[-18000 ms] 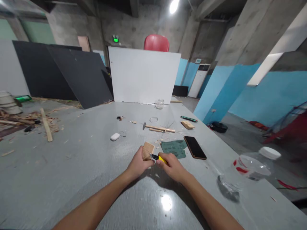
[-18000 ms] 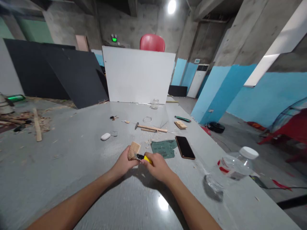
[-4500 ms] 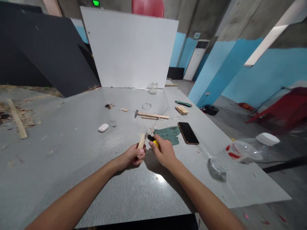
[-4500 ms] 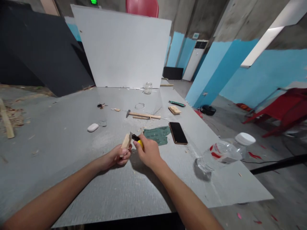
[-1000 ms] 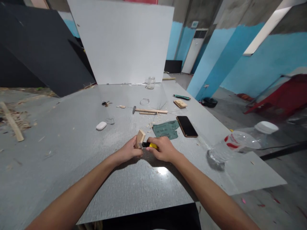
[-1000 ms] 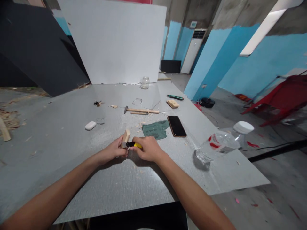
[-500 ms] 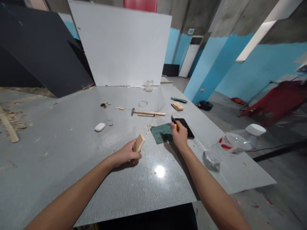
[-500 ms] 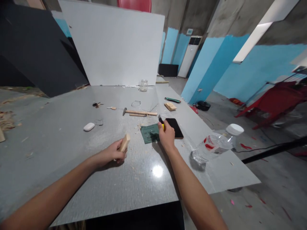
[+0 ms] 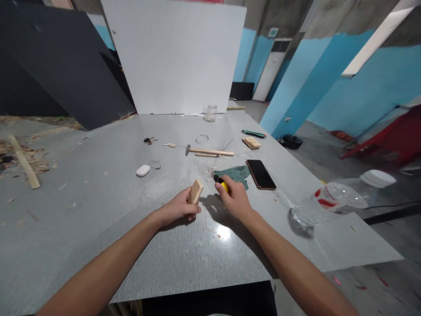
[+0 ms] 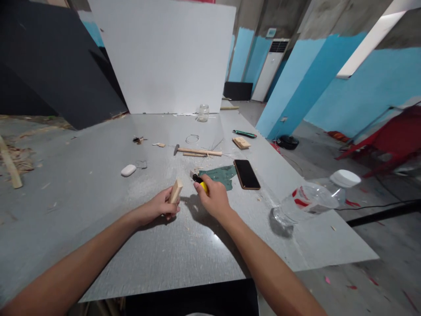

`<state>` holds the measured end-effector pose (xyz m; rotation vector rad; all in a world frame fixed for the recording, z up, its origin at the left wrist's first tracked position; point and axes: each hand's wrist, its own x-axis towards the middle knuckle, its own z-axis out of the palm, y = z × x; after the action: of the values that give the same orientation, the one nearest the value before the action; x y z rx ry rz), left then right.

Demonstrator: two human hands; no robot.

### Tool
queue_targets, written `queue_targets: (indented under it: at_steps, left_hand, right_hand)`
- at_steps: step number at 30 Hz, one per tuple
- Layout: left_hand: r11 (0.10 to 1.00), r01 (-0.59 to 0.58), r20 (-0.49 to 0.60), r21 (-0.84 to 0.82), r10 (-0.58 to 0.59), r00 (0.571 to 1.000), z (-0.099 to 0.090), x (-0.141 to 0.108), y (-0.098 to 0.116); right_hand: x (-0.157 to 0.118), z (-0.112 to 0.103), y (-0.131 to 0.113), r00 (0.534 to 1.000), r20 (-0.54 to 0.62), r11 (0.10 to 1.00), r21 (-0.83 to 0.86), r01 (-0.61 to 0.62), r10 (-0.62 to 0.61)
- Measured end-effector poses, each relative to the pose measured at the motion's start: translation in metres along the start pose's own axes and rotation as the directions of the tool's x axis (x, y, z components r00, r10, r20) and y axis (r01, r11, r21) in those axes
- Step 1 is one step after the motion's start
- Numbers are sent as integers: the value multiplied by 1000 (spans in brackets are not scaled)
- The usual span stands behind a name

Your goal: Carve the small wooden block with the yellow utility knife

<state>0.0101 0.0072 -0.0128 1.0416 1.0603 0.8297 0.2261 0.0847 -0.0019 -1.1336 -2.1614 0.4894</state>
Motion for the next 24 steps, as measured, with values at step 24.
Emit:
queue_targets:
  at_steps: [24]
  left_hand:
    - [999, -45, 2, 29, 44, 999, 0, 3, -2]
  right_hand:
    - [-9, -2, -22, 837, 477, 962, 100, 254, -270]
